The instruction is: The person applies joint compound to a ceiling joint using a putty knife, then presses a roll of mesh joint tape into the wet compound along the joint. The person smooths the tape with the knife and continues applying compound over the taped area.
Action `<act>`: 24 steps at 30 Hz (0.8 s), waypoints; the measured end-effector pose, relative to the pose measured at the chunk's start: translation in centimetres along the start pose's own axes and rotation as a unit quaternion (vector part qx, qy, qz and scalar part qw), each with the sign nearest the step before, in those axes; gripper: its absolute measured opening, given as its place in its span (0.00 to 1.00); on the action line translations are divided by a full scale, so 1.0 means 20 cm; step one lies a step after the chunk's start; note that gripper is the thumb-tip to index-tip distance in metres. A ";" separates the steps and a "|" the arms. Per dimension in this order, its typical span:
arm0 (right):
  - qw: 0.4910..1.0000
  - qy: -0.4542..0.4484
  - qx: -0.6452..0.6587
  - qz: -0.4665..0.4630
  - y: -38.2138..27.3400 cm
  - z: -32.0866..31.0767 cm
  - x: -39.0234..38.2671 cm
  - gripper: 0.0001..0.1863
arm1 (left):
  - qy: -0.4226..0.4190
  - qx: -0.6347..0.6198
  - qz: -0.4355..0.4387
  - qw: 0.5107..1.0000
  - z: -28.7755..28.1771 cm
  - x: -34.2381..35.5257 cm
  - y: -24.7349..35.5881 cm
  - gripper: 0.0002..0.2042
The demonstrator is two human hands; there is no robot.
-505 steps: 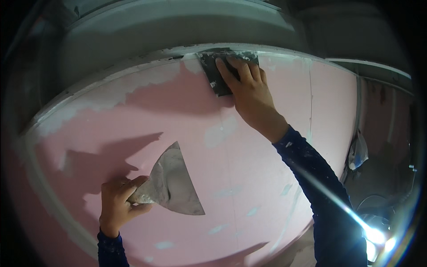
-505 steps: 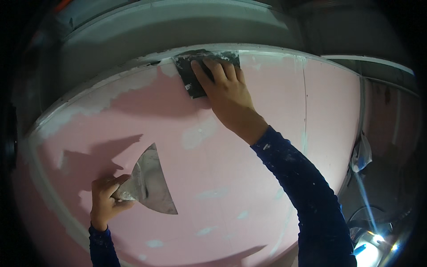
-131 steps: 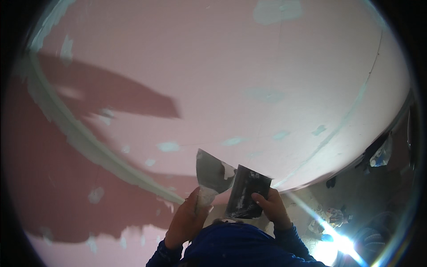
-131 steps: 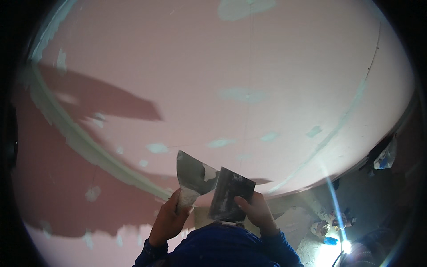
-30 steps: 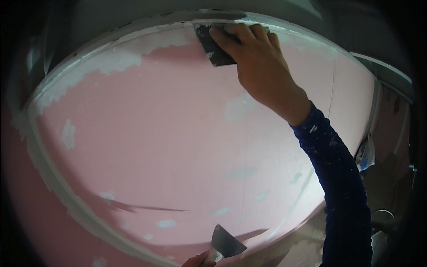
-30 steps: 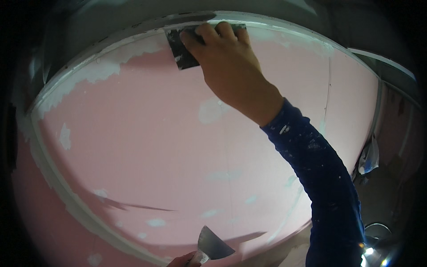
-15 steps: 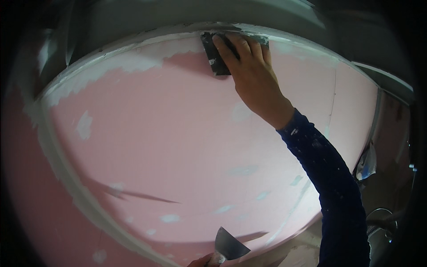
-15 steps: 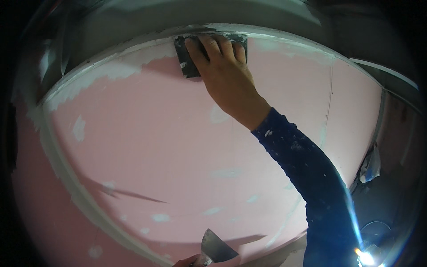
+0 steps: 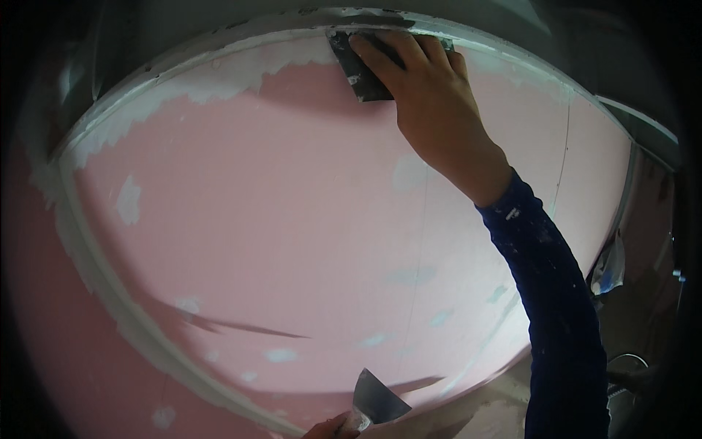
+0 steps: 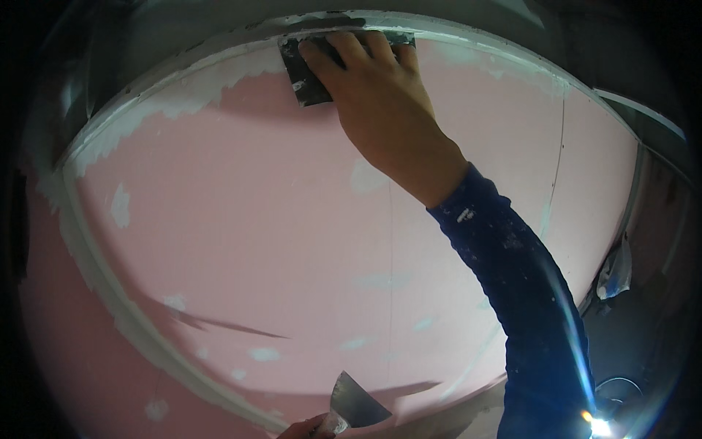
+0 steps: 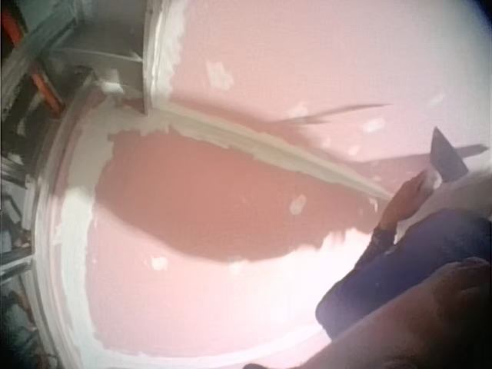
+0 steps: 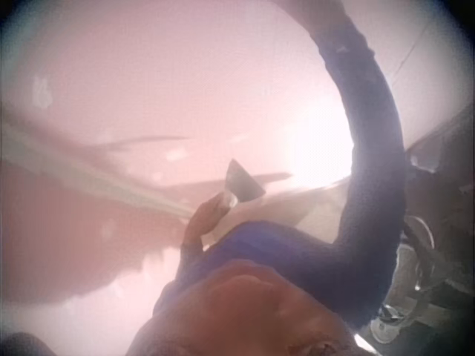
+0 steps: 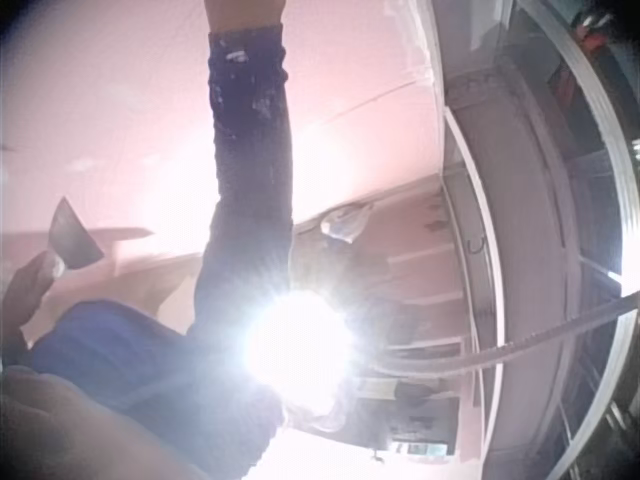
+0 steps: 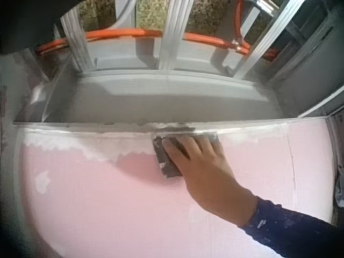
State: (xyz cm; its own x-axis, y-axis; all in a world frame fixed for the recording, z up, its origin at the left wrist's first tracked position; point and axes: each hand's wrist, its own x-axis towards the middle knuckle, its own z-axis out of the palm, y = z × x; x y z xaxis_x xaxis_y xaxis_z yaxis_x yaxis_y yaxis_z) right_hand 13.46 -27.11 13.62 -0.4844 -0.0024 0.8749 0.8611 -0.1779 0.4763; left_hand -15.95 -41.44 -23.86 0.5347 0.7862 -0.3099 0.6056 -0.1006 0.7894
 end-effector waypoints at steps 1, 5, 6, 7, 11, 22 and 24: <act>1.000 -0.005 0.006 -0.002 0.00 -0.02 0.00 0.36 | -0.001 0.008 0.011 1.000 0.00 0.02 0.00 0.26; 0.998 -0.053 0.034 -0.002 -0.02 -0.12 0.00 0.34 | 0.003 0.070 0.075 0.995 -0.01 0.04 -0.02 0.27; 0.996 -0.065 0.059 -0.007 -0.03 -0.16 -0.03 0.33 | 0.005 0.063 0.076 0.995 0.00 0.04 -0.03 0.27; 0.994 -0.081 0.078 -0.017 -0.04 -0.19 -0.06 0.33 | 0.007 0.054 0.079 0.995 0.00 0.03 -0.04 0.27; 0.996 -0.045 0.054 0.050 0.05 -0.20 -0.08 0.37 | -0.012 0.040 0.037 0.998 0.03 0.00 -0.09 0.27; 0.995 -0.071 0.042 0.053 0.11 -0.13 -0.21 0.40 | 0.051 0.009 0.107 0.993 0.11 0.01 -0.25 0.22; 0.994 -0.081 0.055 0.050 0.09 -0.18 -0.26 0.41 | 0.065 0.009 0.114 0.991 0.11 0.02 -0.25 0.21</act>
State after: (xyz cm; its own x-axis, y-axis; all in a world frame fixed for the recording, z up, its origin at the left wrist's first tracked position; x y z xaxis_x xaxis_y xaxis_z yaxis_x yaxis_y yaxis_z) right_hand 17.06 -31.00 9.56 -0.3713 0.1446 0.9172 0.9201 -0.0758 0.3844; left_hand -17.48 -42.05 -29.16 0.5793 0.8134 -0.0534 0.4893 -0.2946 0.8209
